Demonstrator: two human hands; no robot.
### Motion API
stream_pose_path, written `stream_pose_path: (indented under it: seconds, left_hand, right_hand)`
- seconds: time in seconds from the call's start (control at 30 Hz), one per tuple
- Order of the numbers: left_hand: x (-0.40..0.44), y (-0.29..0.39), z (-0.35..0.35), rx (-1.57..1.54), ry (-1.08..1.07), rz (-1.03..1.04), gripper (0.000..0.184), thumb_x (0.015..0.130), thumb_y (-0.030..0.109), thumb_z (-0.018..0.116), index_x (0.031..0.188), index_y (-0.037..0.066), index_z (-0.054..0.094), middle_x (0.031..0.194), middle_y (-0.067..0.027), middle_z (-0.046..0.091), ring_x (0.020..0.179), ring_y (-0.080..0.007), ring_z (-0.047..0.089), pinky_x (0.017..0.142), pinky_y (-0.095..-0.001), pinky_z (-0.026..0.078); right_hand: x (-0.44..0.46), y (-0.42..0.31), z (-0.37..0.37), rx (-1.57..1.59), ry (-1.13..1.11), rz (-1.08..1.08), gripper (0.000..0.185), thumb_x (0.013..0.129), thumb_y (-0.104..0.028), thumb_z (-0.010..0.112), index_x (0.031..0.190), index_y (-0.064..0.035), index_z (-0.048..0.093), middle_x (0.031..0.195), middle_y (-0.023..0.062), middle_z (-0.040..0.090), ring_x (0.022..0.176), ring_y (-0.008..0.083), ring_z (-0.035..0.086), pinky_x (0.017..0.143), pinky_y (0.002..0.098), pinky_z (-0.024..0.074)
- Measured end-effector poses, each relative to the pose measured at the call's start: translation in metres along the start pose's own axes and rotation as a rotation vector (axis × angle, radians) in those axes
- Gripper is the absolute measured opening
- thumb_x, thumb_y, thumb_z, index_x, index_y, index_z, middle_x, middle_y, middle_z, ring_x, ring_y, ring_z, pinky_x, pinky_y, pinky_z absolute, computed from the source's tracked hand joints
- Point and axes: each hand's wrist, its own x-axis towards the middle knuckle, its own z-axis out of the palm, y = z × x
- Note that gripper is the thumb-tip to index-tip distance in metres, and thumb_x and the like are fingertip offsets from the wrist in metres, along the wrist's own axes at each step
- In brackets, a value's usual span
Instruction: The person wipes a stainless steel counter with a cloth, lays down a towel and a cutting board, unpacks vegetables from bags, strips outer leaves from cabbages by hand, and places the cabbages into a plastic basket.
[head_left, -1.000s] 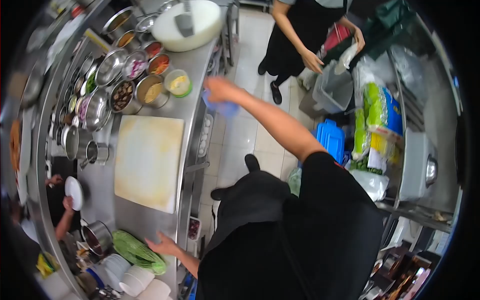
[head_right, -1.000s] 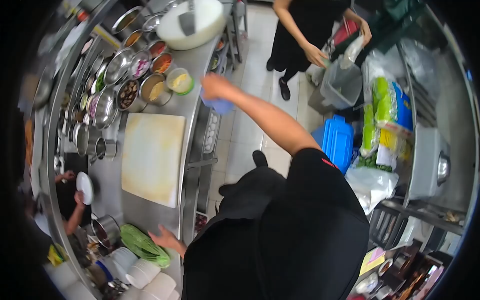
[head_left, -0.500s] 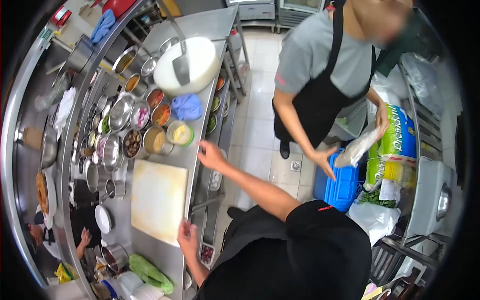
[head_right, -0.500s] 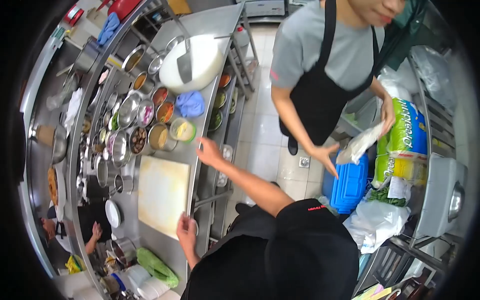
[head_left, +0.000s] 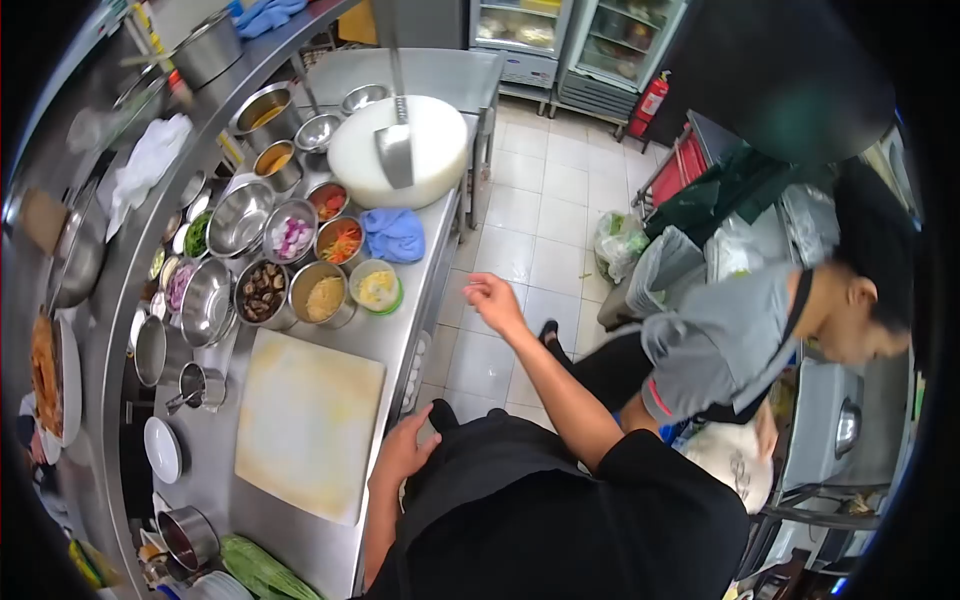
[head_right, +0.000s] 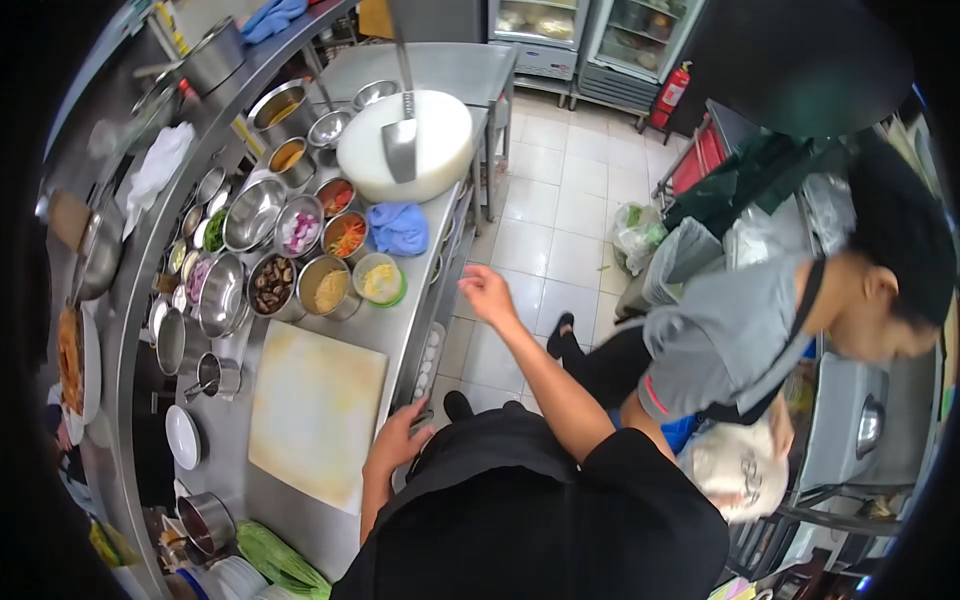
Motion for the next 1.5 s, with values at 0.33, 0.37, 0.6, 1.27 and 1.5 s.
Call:
stream_pose_path:
  seconds: [0.33,0.37,0.6,1.27,1.5]
  left_hand:
    - [0.022,-0.012,-0.053,-0.063,-0.058,0.084,0.053,0.084,0.024,0.061,0.132,0.007,0.046,0.126,-0.0187,0.053,0.116,-0.0341,0.05,0.098,-0.0373,0.039]
    - [0.028,-0.022,-0.053,-0.087,-0.067,0.087,0.053,0.084,0.024,0.061,0.132,0.007,0.045,0.127,-0.0183,0.052,0.117,-0.0334,0.05,0.099,-0.0373,0.039]
    - [0.059,-0.013,-0.085,0.066,-0.016,0.058,0.054,0.088,0.031,0.059,0.136,0.013,0.042,0.121,-0.0205,0.055,0.111,-0.0344,0.053,0.095,-0.0381,0.042]
    - [0.014,0.025,-0.009,-0.261,0.977,-0.325,0.052,0.084,0.026,0.063,0.131,0.01,0.047,0.115,-0.0205,0.059,0.106,-0.034,0.057,0.089,-0.0368,0.046]
    - [-0.052,0.007,0.02,-0.355,1.172,-0.59,0.055,0.08,0.023,0.069,0.13,0.01,0.05,0.11,-0.0165,0.063,0.097,-0.0271,0.062,0.077,-0.034,0.05]
  right_hand:
    - [0.011,0.009,0.017,-0.164,-0.03,0.087,0.028,0.083,-0.015,0.06,0.103,0.0045,0.06,0.083,0.0096,0.066,0.07,0.0131,0.061,0.063,0.0287,0.0495]
    - [0.018,0.014,0.018,-0.175,-0.053,0.05,0.025,0.084,-0.016,0.06,0.099,0.0038,0.062,0.081,0.009,0.066,0.069,0.0123,0.061,0.063,0.0281,0.0494]
    - [0.118,-0.185,0.038,0.132,-0.285,-0.275,0.027,0.088,-0.011,0.059,0.109,0.005,0.057,0.09,0.0101,0.067,0.077,0.0132,0.062,0.07,0.026,0.0493]
    - [0.224,-0.717,0.46,-0.179,-0.485,-1.425,0.031,0.083,-0.025,0.062,0.106,-0.0048,0.061,0.094,0.0101,0.065,0.079,0.0178,0.064,0.059,0.031,0.0548]
    - [0.254,-0.765,0.504,0.15,-0.713,-1.015,0.032,0.082,-0.026,0.063,0.105,-0.0048,0.061,0.091,0.0105,0.064,0.082,0.0203,0.064,0.063,0.0328,0.0568]
